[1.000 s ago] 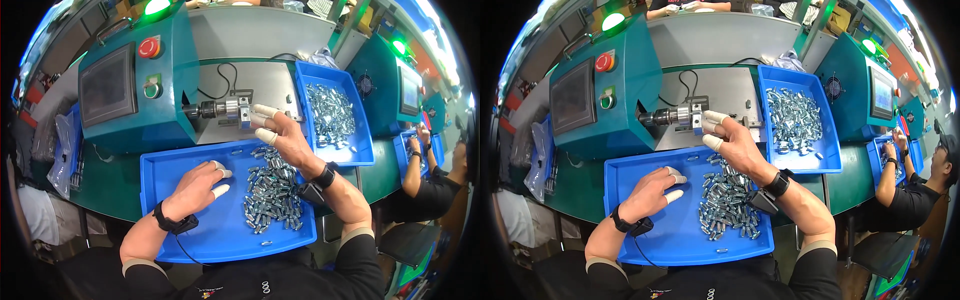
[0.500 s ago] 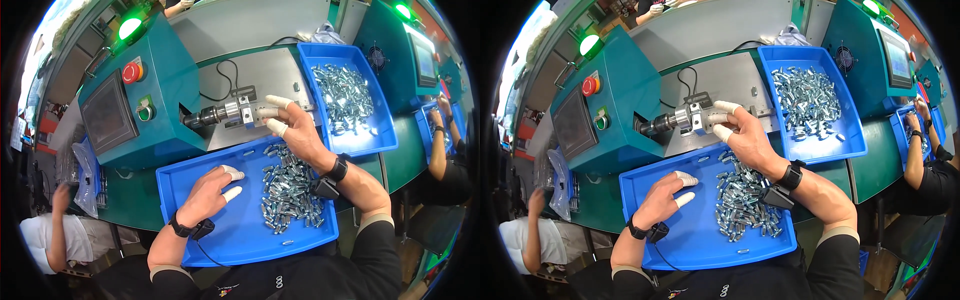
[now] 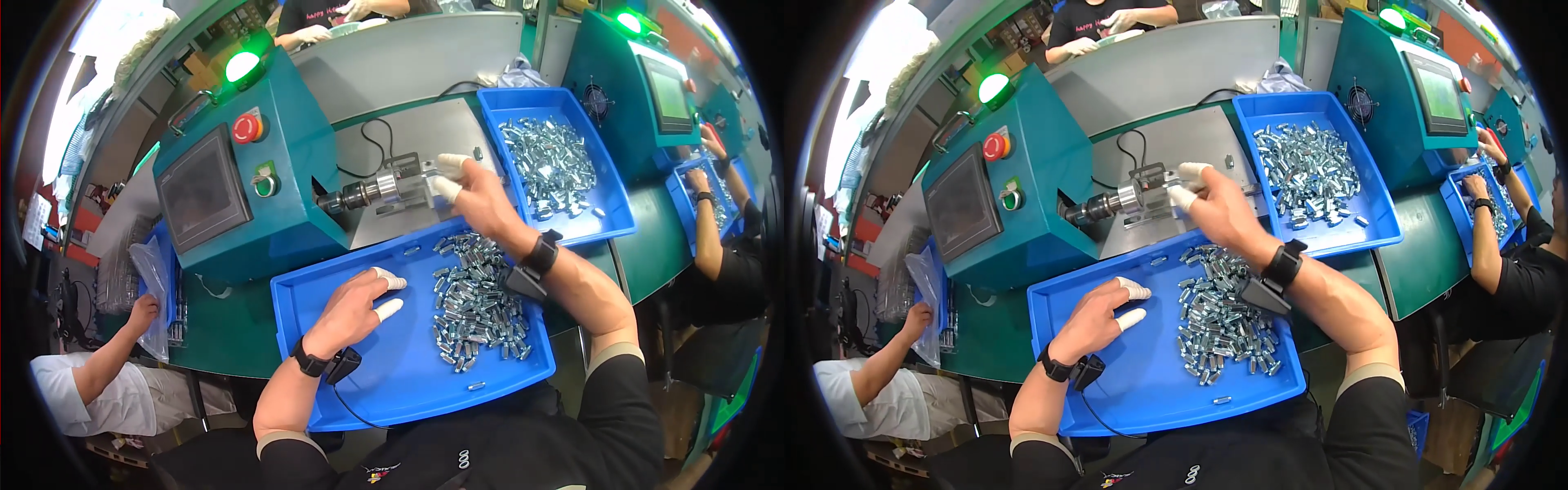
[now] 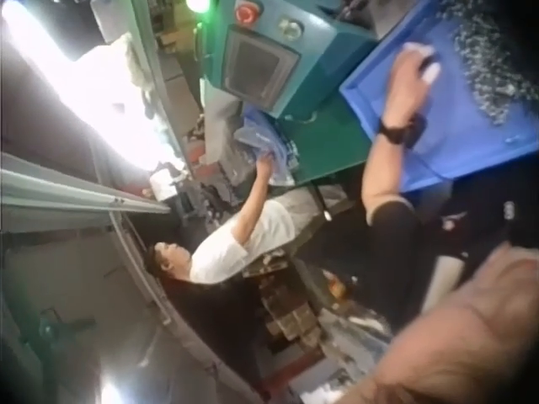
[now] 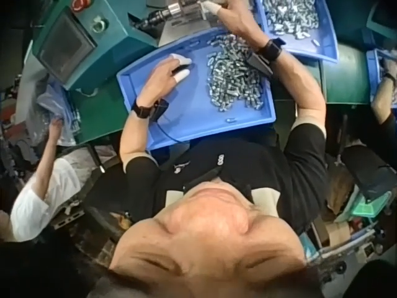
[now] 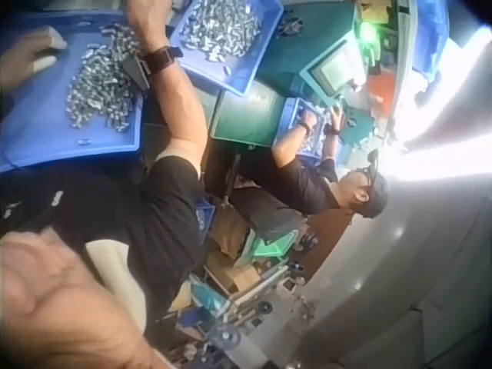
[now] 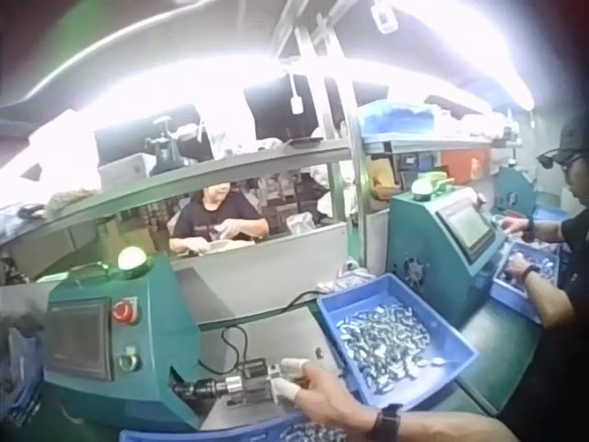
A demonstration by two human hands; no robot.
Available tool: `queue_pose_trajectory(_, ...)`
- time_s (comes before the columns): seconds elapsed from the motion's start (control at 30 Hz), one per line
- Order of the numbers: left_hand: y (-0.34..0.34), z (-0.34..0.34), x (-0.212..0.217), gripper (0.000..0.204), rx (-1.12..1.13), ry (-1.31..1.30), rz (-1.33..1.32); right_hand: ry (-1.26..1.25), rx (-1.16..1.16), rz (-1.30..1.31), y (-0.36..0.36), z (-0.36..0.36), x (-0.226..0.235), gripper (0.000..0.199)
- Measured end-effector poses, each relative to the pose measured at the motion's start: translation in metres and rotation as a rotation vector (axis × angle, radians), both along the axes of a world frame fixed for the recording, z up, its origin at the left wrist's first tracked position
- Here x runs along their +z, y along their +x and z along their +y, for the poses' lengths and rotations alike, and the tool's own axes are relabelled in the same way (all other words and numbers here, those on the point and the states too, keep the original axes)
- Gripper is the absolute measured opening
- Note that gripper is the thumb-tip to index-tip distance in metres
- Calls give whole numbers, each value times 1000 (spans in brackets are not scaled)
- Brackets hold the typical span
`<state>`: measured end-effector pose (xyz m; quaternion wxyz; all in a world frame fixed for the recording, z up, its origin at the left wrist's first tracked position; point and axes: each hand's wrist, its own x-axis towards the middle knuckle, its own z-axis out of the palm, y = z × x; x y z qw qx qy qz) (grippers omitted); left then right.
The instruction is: The person picks up a metal component from a blue tray, inserts it into a machine, and then places the processed component into a separate blue tray, repeating this cycle for several parts.
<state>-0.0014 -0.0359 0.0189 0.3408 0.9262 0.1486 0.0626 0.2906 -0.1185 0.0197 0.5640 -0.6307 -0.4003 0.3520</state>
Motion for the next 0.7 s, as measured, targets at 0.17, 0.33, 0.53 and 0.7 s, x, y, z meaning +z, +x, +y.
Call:
queue_pose_trajectory(0.17,-2,-4,1,33,-8,24,2,-72,-103,-568,10,13,21,67)
queue_pose_trajectory(0.33,-8,-6,-6,32,-10,26,-31,-152,-66,-1100,-2,34,35,64)
queue_pose_trajectory(0.53,-10,-8,-14,31,-16,34,-78,-152,-153,-1168,-3,27,53,44)
queue_pose_trajectory(0.7,-10,-2,-18,32,-63,56,-76,-358,-332,-1144,68,-24,38,58)
